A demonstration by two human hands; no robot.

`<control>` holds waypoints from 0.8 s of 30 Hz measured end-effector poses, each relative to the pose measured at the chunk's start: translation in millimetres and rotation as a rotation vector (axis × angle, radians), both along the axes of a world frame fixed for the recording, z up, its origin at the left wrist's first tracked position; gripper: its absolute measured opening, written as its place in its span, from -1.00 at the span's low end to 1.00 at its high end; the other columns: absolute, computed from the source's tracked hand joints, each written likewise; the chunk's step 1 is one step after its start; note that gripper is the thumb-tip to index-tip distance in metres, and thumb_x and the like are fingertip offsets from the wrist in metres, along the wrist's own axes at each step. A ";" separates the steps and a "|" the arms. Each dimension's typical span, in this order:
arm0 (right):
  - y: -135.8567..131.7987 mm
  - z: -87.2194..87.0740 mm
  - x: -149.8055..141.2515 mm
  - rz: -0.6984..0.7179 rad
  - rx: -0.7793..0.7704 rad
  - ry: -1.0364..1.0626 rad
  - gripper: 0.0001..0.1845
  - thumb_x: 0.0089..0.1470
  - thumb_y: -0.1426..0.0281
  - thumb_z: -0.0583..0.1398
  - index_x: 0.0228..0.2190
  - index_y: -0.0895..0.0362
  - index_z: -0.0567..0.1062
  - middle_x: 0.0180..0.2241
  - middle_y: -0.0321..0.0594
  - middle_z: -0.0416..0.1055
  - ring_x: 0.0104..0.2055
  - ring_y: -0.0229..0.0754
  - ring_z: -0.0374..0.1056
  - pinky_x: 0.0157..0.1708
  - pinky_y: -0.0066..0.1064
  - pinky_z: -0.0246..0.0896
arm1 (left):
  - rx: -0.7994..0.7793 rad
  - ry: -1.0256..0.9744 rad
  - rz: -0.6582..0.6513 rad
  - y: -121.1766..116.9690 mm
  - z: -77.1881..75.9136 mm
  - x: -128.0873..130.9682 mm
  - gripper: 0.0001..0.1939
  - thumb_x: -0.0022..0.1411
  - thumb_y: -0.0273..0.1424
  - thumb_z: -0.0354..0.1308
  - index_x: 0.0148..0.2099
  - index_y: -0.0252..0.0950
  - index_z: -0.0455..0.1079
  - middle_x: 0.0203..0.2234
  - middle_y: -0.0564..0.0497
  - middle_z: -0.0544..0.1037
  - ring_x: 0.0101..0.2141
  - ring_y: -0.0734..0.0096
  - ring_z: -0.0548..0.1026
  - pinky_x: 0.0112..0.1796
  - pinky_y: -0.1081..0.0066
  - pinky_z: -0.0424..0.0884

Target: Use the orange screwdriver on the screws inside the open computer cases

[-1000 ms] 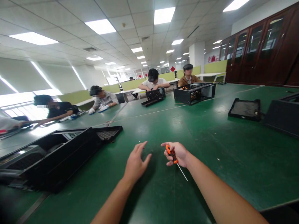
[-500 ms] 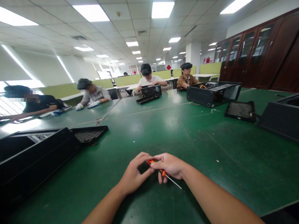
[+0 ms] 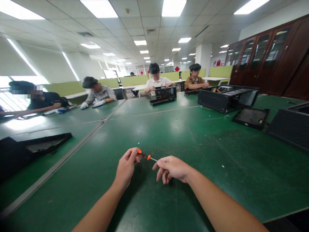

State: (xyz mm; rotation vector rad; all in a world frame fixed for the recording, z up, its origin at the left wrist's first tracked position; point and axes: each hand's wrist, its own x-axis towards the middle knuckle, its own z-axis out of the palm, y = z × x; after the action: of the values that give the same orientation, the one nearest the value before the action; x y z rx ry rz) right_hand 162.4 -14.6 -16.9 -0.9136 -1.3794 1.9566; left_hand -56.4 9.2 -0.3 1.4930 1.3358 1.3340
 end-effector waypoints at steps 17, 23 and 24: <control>-0.8 -2.1 0.0 -0.007 0.080 0.004 -0.41 0.11 -0.10 0.16 -0.26 0.22 0.51 -0.45 -0.16 0.51 -0.59 -0.31 0.34 -0.54 -0.49 0.16 | -0.218 -0.288 -0.443 -20.1 -0.5 20.4 -0.63 0.22 -0.12 0.19 -0.10 -0.33 0.42 -0.44 -0.01 0.50 -0.44 0.41 0.45 -0.44 0.46 0.35; -2.4 1.9 1.5 -0.061 0.189 -0.012 -0.59 -0.04 0.11 0.37 -0.33 0.22 0.61 -0.47 -0.23 0.46 -0.51 -0.30 0.28 -0.46 -0.46 0.15 | -0.170 -0.309 -0.415 -18.0 -4.2 18.8 -0.64 0.24 -0.21 0.21 -0.01 -0.32 0.39 -0.34 0.01 0.49 -0.48 0.52 0.38 -0.42 0.47 0.33; -2.8 2.7 2.2 -0.093 0.217 0.002 -0.61 -0.08 0.14 0.39 -0.34 0.22 0.62 -0.45 -0.24 0.44 -0.48 -0.30 0.27 -0.44 -0.45 0.15 | -0.161 -0.343 -0.395 -17.5 -4.4 18.4 -0.64 0.26 -0.20 0.18 0.01 -0.30 0.37 -0.35 0.03 0.47 -0.49 0.52 0.38 -0.42 0.46 0.32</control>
State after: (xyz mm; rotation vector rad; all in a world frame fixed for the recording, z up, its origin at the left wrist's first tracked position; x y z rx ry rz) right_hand 164.6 -17.4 -14.2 -0.8564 -1.4872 1.7001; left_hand -38.0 -8.3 -4.7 1.2671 0.8561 1.1327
